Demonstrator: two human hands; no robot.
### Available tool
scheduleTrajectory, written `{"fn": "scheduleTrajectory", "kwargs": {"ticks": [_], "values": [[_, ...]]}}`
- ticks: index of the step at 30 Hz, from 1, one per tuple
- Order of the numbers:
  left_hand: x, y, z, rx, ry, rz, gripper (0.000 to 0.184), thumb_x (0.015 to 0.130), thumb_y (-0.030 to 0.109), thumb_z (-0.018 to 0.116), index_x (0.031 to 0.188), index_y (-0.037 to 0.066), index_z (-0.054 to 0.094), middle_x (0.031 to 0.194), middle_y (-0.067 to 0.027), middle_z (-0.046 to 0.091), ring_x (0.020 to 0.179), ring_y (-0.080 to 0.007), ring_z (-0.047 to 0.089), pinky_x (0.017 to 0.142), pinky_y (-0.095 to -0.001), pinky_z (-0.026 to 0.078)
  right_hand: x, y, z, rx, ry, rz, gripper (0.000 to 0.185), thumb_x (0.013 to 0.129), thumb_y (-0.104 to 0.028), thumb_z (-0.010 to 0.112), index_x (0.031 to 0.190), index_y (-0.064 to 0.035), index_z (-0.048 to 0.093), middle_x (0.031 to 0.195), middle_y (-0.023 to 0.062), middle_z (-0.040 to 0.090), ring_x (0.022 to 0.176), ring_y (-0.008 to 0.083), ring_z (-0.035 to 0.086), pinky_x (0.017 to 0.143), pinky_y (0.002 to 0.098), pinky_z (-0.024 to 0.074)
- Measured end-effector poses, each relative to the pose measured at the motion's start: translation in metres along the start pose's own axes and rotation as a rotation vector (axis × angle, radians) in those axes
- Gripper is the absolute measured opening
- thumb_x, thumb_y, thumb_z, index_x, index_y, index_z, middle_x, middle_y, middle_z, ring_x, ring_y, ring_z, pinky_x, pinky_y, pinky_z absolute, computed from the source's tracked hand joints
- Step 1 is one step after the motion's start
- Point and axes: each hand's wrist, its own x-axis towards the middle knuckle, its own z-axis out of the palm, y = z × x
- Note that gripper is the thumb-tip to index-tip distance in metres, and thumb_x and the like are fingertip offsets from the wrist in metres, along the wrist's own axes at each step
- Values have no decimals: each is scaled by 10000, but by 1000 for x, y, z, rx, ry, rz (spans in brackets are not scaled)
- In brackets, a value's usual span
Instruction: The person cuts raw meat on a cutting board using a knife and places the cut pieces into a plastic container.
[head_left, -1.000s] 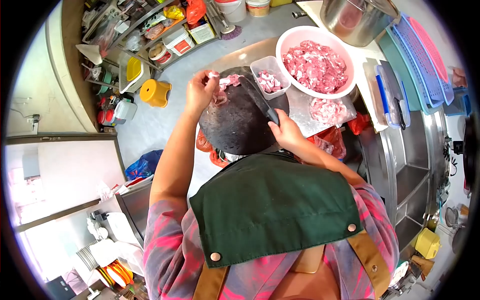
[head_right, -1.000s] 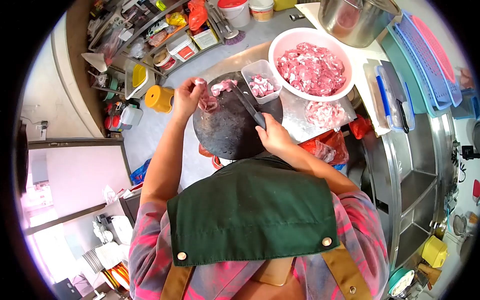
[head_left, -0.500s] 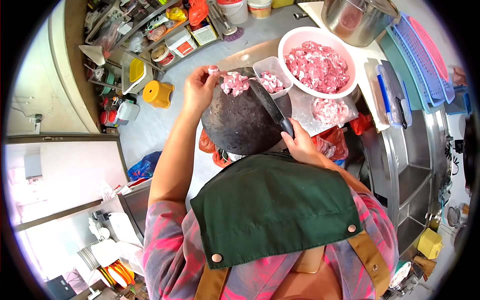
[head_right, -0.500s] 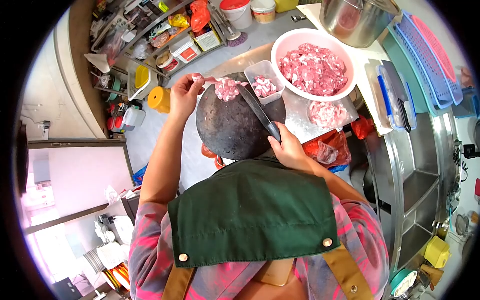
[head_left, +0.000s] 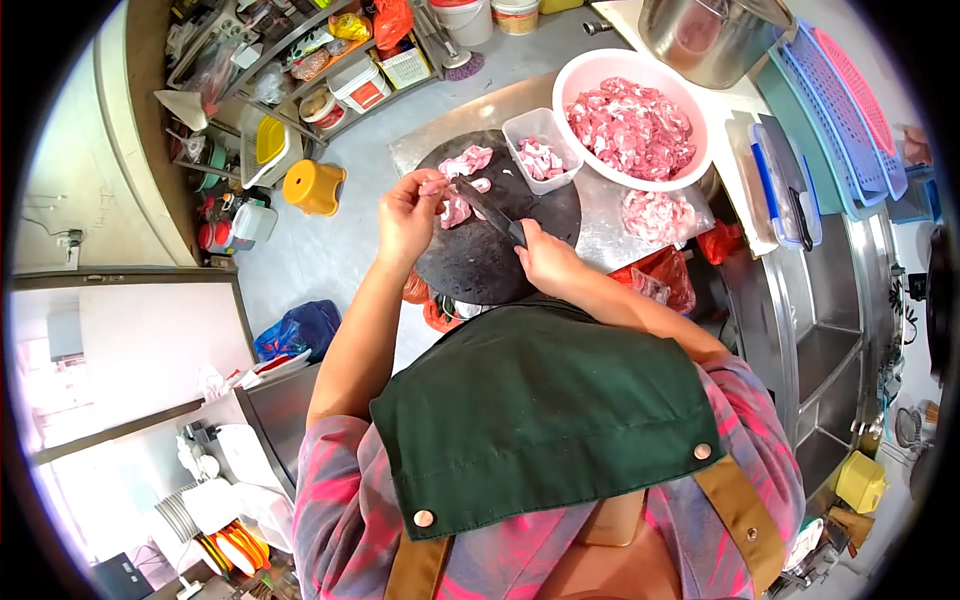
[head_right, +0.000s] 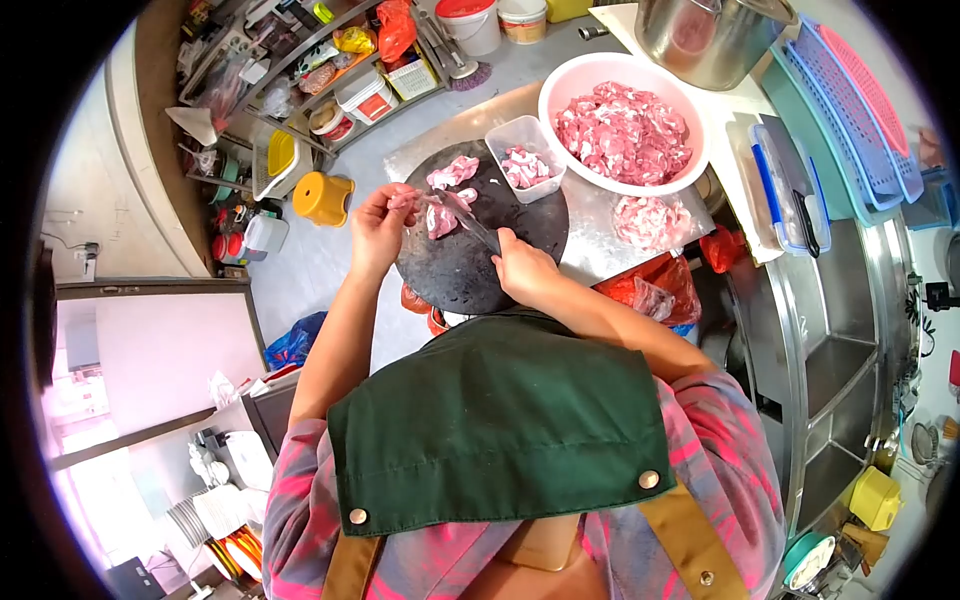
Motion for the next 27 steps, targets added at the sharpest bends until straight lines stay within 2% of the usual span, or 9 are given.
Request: {"fn": "scheduleTrajectory", "kwargs": {"ticks": [2,3,6,7,8,10,13,17,27], "values": [[4,-7,-8,-64,39,-6,110,913,40,556,953,-12,644,789,-31,635,702,-90,574,649,-233,489,3,3,3,55,12,4,310,899,-204,514,1109,2,416,881,263,619,827,444,601,728,516,456],[10,-26,-19,-126,-1,-19,297,886,-26,552,1182,-6,548,899,-71,650,765,-119,603,690,-252,509,4,5,6,84,15,4,325,899,-207,516,1127,2,416,882,265,617,832,443,601,730,513,455],[11,-44,-24,-173,92,-48,587,867,-52,554,1380,3,273,1050,-113,608,810,-155,595,717,-262,489,-4,17,10,245,213,-83,379,895,-219,530,1186,-5,414,898,268,612,852,443,596,740,500,454],[16,-74,-33,-58,97,-136,785,811,-95,569,1414,22,80,1134,-154,571,867,-184,607,735,-279,497,-10,14,4,258,253,-59,408,894,-226,540,1222,-20,411,917,264,611,869,442,594,757,484,457],[21,-117,-39,163,231,-300,735,733,11,699,1337,-17,282,1062,-141,598,874,-218,618,741,-289,514,-11,23,5,308,304,-108,397,896,-217,544,1217,-24,411,920,249,616,860,428,603,753,463,468],[23,-140,-26,559,118,-505,765,642,166,809,1259,-13,393,1109,-180,569,962,-275,599,821,-346,497,-21,19,-7,366,262,-4,391,902,-204,545,1224,-28,411,912,227,621,843,399,617,737,434,476],[17,-144,11,823,177,-181,717,613,280,825,1199,39,490,1170,-184,539,1109,-328,521,926,-433,436,-29,29,-5,470,231,-8,386,907,-192,546,1227,-23,412,878,203,612,793,352,621,706,402,477],[37,-143,10,893,146,-193,606,646,321,783,1142,60,551,1171,-143,564,1076,-324,551,902,-404,455,-44,33,-4,532,191,-43,380,911,-162,545,1235,-16,411,836,175,579,745,271,582,702,352,460],[48,-129,-8,493,41,-352,334,707,228,675,936,-12,632,850,-118,671,782,-195,631,715,-313,488,-68,43,-19,471,265,-36,375,904,-169,555,1222,-10,435,865,184,596,766,285,595,713,338,466]]}}
